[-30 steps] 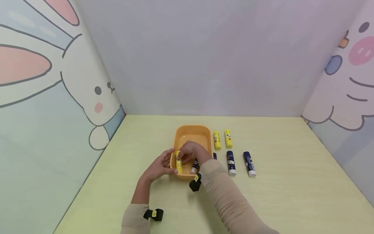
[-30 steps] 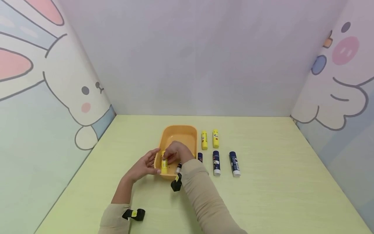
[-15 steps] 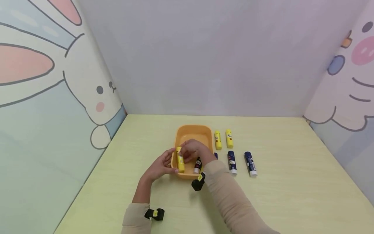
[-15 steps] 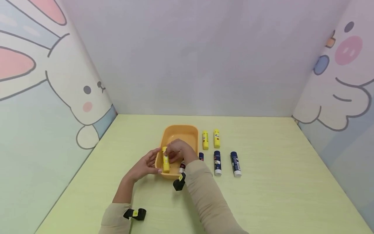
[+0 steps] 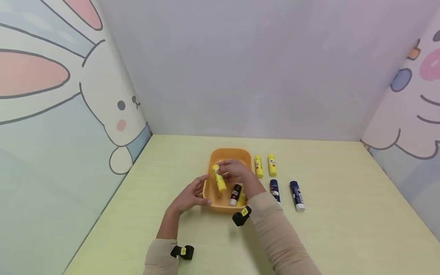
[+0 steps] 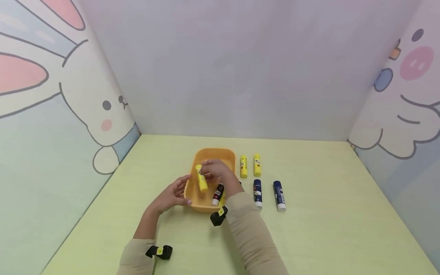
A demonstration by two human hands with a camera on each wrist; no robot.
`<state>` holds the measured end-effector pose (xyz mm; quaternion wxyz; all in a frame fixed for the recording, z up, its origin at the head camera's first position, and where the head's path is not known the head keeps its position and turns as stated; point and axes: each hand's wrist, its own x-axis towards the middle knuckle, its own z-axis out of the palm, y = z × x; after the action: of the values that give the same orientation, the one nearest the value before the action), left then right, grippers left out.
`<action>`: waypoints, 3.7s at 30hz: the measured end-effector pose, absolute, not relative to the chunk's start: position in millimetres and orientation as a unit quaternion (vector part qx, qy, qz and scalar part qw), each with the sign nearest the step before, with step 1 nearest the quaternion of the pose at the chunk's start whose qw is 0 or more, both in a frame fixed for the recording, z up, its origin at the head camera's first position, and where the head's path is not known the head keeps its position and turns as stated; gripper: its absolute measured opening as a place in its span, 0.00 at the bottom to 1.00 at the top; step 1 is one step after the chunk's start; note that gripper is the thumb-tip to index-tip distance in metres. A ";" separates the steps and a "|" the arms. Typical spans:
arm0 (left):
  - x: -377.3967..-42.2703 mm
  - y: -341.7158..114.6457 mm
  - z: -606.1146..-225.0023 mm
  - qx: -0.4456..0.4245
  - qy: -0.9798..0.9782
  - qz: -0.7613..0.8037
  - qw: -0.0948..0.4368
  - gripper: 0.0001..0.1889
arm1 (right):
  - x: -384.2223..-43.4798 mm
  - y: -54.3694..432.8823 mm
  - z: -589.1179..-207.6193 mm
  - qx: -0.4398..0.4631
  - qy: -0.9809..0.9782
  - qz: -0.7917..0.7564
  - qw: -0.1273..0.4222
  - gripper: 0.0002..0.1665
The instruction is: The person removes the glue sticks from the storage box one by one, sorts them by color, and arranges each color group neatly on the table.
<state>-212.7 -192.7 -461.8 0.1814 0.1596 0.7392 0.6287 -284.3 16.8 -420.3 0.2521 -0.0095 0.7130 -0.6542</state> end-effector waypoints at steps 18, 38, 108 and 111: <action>-211.4 -190.0 -459.7 0.142 0.747 0.624 0.180 0.48 | -275.8 61.9 -393.0 -0.027 0.718 -0.670 0.187 0.22; -208.6 -190.0 -454.4 0.153 0.746 0.622 0.183 0.49 | -277.9 128.2 -399.0 0.023 0.723 -0.676 0.142 0.26; -207.5 -192.1 -460.3 0.164 0.749 0.619 0.172 0.47 | -315.6 243.0 -442.9 0.284 0.770 -0.569 0.052 0.28; -207.0 -191.5 -459.3 0.159 0.751 0.618 0.170 0.48 | -313.1 243.7 -440.8 0.282 0.772 -0.567 0.052 0.30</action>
<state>-207.0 -191.5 -459.3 0.1699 0.1589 0.7514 0.6175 -313.1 243.7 -440.8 0.0520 0.2819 0.7721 -0.5671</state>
